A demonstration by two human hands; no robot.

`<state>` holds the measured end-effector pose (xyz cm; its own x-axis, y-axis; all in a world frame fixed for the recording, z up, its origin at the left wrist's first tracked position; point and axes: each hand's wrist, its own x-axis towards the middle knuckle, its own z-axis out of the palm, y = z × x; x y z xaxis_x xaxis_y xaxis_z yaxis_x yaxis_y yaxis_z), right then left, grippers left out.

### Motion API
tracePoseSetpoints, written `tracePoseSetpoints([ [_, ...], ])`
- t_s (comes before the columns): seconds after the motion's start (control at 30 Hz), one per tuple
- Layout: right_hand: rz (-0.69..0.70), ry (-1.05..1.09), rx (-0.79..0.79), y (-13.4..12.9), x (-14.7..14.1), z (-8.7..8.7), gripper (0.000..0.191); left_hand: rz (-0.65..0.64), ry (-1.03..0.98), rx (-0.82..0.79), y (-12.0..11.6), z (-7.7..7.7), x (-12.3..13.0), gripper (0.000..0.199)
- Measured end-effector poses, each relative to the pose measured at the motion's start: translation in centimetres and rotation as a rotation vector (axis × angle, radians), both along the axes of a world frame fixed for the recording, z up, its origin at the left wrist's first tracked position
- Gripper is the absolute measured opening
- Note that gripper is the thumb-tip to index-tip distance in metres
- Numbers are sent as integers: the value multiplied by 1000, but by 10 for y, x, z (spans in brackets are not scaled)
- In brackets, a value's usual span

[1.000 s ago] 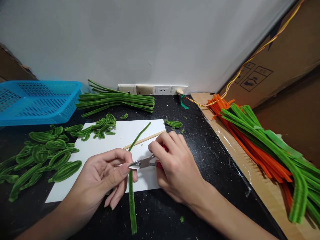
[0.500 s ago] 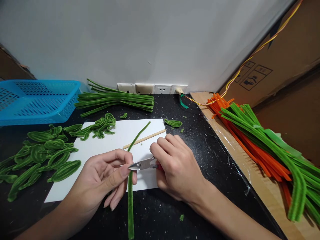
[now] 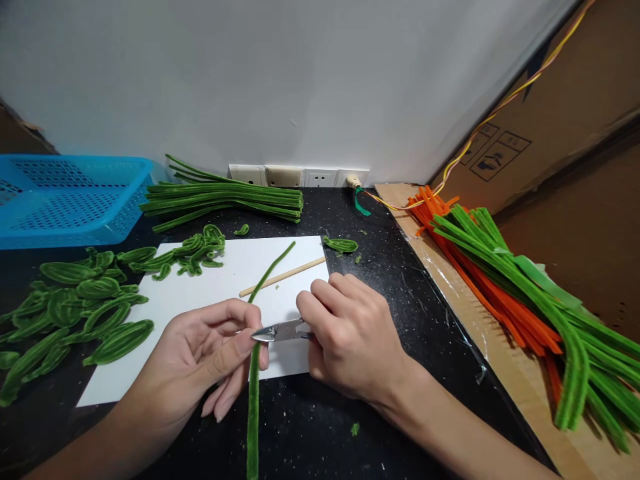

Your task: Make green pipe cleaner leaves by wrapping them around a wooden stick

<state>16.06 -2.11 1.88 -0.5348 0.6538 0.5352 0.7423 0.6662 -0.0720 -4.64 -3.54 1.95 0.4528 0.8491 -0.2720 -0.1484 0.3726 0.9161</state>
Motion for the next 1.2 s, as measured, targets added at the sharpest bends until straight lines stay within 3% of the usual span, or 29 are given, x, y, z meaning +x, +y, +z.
tracePoseSetpoints([
  [0.23,11,-27,-8,-3,4,-1,15,-10,-11,0,1,4,1,43],
  [0.47,19,-21,-66,-4,5,-3,14,-3,-11,-12,0,-2,-2,37],
  [0.8,-138,83,-255,5,6,-3,14,38,-24,-31,2,0,-1,36],
  [1.03,-278,-31,-407,6,2,-3,15,45,-33,-39,2,3,0,35],
  [1.2,-294,-99,-461,7,0,-8,16,104,-31,-8,3,6,-1,34],
])
